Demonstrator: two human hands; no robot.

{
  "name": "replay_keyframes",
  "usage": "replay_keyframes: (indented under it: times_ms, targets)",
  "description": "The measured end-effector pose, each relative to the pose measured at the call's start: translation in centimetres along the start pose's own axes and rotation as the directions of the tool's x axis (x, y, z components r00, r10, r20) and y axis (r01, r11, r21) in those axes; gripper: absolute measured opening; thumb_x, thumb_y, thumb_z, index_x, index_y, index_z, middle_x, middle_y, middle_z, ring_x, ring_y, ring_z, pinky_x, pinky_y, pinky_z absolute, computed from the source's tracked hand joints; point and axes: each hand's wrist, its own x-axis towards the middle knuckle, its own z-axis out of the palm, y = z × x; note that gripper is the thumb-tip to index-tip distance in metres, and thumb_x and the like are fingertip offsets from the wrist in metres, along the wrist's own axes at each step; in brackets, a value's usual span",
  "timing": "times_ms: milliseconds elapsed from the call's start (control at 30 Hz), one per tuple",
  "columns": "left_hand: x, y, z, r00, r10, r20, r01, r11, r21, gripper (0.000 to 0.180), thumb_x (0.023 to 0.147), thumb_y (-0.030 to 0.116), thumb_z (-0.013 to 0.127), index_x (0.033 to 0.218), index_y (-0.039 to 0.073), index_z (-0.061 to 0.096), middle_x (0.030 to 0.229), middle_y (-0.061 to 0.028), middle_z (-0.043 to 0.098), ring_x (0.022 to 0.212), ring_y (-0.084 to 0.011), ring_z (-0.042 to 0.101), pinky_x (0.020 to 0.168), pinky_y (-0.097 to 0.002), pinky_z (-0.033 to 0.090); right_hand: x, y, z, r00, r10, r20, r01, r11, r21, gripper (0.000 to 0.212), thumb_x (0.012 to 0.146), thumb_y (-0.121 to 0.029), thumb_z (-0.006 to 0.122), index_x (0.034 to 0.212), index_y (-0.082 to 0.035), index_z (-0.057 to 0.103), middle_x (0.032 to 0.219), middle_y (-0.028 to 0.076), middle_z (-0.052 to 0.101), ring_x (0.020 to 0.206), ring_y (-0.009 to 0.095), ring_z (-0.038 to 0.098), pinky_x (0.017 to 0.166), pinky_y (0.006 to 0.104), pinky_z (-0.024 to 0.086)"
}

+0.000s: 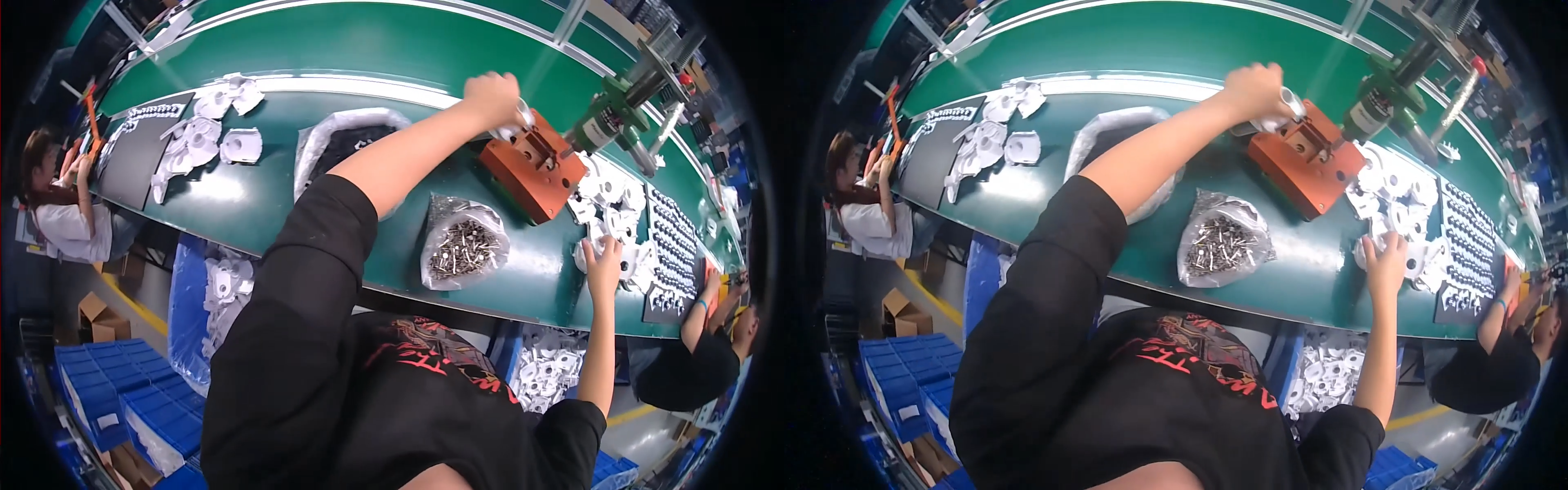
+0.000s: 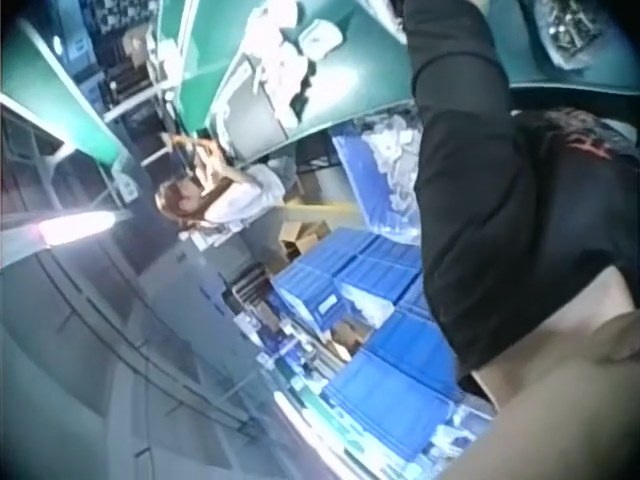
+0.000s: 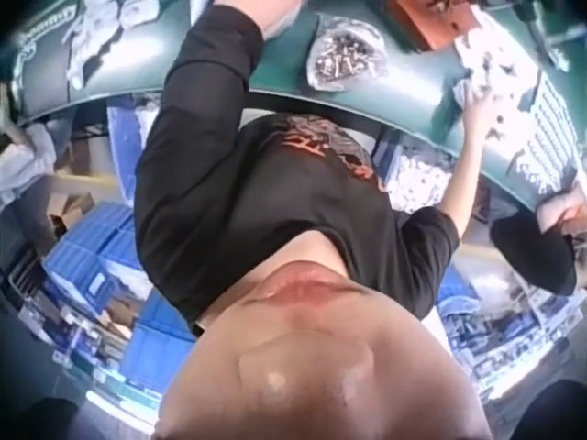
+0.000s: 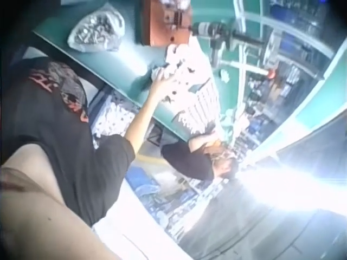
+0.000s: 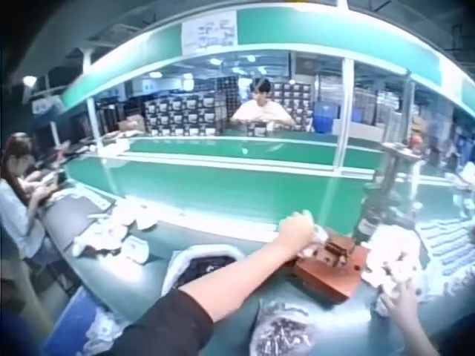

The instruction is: The recorder is assembling small plastic components by inserting pins and using a manual press at a factory workbench.

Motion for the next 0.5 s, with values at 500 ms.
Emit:
replay_keyframes:
  times_ms: [500]
  targets:
    - [-12.0, -29.9, -11.1, 0.94, -0.274, -0.204, 0.332, 0.87, 0.364, 0.058, 0.073, 0.032, 0.064, 0.122, 0.004, 0.051, 0.122, -0.0211, 0.052, 0.118, -0.0363, 0.045, 0.099, -0.0463, 0.037, 0.4, 3.3, -1.0, 0.998, -0.014, -0.054, 0.023, 0.985, 0.171, 0.03, 0.082, -0.025, 0.065, 0.085, 0.003, 0.053, 0.094, 0.018, 0.053, 0.083, 0.032, 0.05, 0.075, 0.037, 0.041]
